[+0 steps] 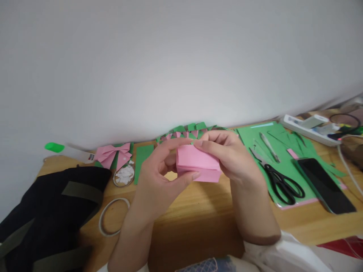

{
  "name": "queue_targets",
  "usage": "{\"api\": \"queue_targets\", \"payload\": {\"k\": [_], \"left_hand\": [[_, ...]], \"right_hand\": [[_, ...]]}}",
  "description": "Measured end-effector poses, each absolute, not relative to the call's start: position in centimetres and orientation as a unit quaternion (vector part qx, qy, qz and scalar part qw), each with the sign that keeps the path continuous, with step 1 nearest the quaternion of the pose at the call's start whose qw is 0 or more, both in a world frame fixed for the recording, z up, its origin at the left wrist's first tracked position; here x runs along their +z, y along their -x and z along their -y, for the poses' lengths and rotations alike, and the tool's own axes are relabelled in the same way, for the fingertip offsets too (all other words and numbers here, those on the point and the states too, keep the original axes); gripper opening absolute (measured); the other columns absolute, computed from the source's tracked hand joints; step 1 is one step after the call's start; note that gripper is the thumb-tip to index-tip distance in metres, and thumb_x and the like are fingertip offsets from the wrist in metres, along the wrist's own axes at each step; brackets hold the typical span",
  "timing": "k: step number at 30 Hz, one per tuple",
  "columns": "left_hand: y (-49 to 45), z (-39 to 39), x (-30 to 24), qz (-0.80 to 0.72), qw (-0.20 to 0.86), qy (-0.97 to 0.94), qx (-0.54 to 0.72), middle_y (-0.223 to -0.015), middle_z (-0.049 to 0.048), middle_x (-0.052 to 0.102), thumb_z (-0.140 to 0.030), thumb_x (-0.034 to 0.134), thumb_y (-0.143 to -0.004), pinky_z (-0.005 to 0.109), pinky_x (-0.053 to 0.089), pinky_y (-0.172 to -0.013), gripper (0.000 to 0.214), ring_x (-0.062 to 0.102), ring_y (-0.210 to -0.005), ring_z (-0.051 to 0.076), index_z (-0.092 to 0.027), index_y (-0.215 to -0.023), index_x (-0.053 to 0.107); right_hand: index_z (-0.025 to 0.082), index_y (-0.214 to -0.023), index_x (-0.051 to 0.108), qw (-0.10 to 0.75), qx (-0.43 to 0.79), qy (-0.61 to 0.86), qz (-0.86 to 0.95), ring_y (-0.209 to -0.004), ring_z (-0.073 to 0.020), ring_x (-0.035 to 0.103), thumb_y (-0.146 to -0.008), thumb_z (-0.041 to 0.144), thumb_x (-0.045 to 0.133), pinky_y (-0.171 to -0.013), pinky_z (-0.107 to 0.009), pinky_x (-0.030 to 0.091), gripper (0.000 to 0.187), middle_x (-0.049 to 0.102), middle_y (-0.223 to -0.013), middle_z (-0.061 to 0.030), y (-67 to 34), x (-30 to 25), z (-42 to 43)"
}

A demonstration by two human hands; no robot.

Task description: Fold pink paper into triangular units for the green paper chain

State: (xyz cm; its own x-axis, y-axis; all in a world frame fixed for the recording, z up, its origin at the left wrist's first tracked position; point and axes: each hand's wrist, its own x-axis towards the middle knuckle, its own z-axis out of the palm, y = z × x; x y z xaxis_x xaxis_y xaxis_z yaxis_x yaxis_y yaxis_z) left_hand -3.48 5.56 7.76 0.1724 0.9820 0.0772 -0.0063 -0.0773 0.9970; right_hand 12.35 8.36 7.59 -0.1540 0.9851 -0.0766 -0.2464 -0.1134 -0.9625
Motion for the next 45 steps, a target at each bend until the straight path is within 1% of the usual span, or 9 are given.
{"api": "queue_targets", "payload": {"k": [6,9,12,20,23,30,33,36,45], "left_hand": [[3.4,-5.5,8.0,-0.446,0.545,-0.513,0.490,-0.080,-0.0028,0.075,-0.008,0.077,-0.069,0.020,0.053,-0.059,0.054,0.069,-0.068,0.013,-0.028,-0.117,0.062],[3.5,-5.8,7.7,-0.435,0.558,-0.506,0.493,-0.082,-0.0018,0.076,-0.009,0.076,-0.072,0.022,0.055,-0.062,0.060,0.071,-0.072,0.015,-0.029,-0.125,0.056],[3.8,-6.0,7.3,-0.417,0.574,-0.509,0.487,-0.080,-0.0023,0.076,-0.008,0.075,-0.073,0.022,0.055,-0.065,0.064,0.070,-0.071,0.013,-0.029,-0.129,0.052],[4.0,-5.8,7.9,-0.400,0.623,-0.469,0.482,-0.078,-0.0011,0.076,-0.014,0.078,-0.075,0.023,0.055,-0.063,0.060,0.070,-0.070,0.014,-0.027,-0.129,0.054],[3.9,-6.2,7.8,-0.395,0.605,-0.427,0.544,-0.072,-0.0022,0.075,-0.015,0.081,-0.072,0.019,0.053,-0.056,0.049,0.067,-0.061,0.011,-0.024,-0.116,0.060],[4.1,-7.0,7.3,-0.382,0.560,-0.365,0.638,-0.063,-0.0079,0.069,-0.022,0.084,-0.071,0.015,0.048,-0.042,0.044,0.059,-0.045,0.007,-0.024,-0.108,0.061],[4.1,-7.0,7.5,-0.385,0.559,-0.365,0.637,-0.057,-0.0099,0.062,-0.023,0.084,-0.070,0.014,0.042,-0.036,0.039,0.053,-0.040,0.006,-0.023,-0.102,0.062],[4.1,-7.1,7.5,-0.395,0.543,-0.378,0.637,-0.057,-0.0090,0.063,-0.024,0.085,-0.068,0.014,0.037,-0.034,0.037,0.048,-0.038,0.005,-0.021,-0.098,0.063],[3.8,-6.5,7.6,-0.430,0.496,-0.408,0.634,-0.062,-0.0059,0.070,-0.018,0.078,-0.073,0.015,0.035,-0.040,0.024,0.047,-0.042,0.004,-0.022,-0.093,0.066]], "right_hand": [[0.020,-0.089,0.068,0.488,0.585,0.382,0.524,-0.065,-0.0097,0.057,-0.077,0.030,0.074,-0.056,-0.021,0.046,0.016,0.064,-0.078,0.0016,-13.2,8.0,-7.9],[0.025,-0.112,0.064,0.462,0.517,0.377,0.613,-0.087,-0.0145,0.063,-0.066,0.021,0.084,-0.071,-0.024,0.053,0.050,0.066,-0.101,-0.0004,-13.9,8.1,-7.4],[0.026,-0.119,0.061,0.462,0.433,0.401,0.662,-0.100,-0.0159,0.062,-0.068,0.015,0.082,-0.078,-0.025,0.052,0.057,0.064,-0.111,-0.0017,-14.1,8.1,-6.9],[0.021,-0.085,0.070,0.573,0.394,0.421,0.582,-0.057,-0.0085,0.056,-0.085,0.019,0.067,-0.048,-0.020,0.046,0.003,0.065,-0.071,0.0021,-13.2,8.1,-7.0],[0.021,-0.081,0.070,0.604,0.358,0.427,0.570,-0.049,-0.0072,0.050,-0.085,0.019,0.067,-0.044,-0.019,0.044,0.005,0.058,-0.059,0.0051,-13.2,8.1,-6.9],[0.025,-0.097,0.072,0.588,0.368,0.450,0.563,-0.052,-0.0095,0.058,-0.083,0.025,0.072,-0.046,-0.022,0.050,0.015,0.067,-0.072,0.0025,-12.8,8.4,-6.2],[0.026,-0.098,0.072,0.585,0.429,0.436,0.532,-0.060,-0.0158,0.063,-0.084,0.053,0.066,-0.051,-0.027,0.052,0.031,0.070,-0.075,-0.0019,-12.8,8.6,-6.2],[0.024,-0.095,0.074,0.566,0.531,0.366,0.512,-0.062,-0.0211,0.064,-0.087,0.075,0.037,-0.052,-0.034,0.051,0.063,0.071,-0.074,-0.0067,-13.2,8.5,-6.4],[0.027,-0.092,0.076,0.500,0.517,0.378,0.583,-0.061,-0.0142,0.057,-0.077,0.058,0.072,-0.057,-0.027,0.050,0.034,0.065,-0.069,-0.0009,-13.4,8.5,-5.9]]}}
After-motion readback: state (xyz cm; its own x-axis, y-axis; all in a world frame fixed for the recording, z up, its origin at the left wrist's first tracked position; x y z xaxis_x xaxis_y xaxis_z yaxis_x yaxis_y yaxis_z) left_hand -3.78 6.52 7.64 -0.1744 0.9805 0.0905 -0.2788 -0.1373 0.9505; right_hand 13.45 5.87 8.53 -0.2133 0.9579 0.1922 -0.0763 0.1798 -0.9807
